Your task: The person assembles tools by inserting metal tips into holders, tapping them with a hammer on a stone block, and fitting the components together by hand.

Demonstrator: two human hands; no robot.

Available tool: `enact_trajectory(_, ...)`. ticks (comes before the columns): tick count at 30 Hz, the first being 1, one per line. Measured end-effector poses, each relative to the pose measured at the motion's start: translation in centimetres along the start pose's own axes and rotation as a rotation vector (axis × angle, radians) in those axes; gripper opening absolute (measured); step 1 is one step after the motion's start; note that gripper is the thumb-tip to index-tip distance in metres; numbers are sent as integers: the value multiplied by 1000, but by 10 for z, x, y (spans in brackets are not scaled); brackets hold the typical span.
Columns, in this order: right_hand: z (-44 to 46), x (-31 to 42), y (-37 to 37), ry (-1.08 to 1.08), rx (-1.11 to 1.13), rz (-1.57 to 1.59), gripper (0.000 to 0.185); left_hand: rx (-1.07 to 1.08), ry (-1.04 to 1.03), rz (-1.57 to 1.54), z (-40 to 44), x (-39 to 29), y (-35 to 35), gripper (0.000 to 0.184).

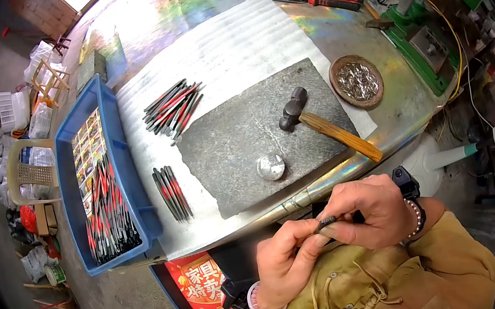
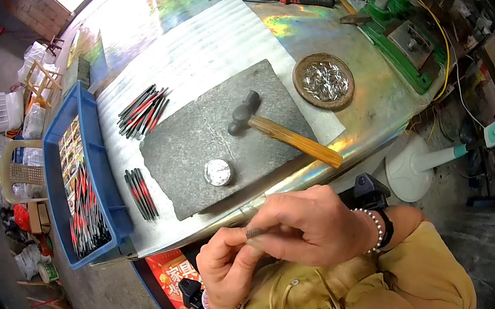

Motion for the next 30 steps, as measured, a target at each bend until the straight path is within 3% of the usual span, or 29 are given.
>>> enact_trajectory(12, -1, -1, -1, 2, -8, 8, 12, -7, -72, 72, 1, -8, 2, 15)
enact_trajectory(21, -3, -5, -5, -4, -2, -15, 10, 55, 62, 106, -2, -4, -2, 13)
enact_trajectory(25, -2, -22, -13, -250, 56, 111, 16, 87, 233, -98, -3, 11, -6, 10)
enact_trajectory(28, -12, -54, -29, -616, 78, 508, 17, 80, 333, -299, -6, 23, -7, 11)
enact_trajectory(30, -10, -61, -34, -671, 98, 547, 15, 93, 382, -388, -5, 24, -8, 14)
Point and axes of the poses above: each hand's wrist, its own z-axis towards the middle knuckle, its own y-axis out of the back of the hand, x = y × z, the point moved 10 cm from there along z, towards the middle knuckle
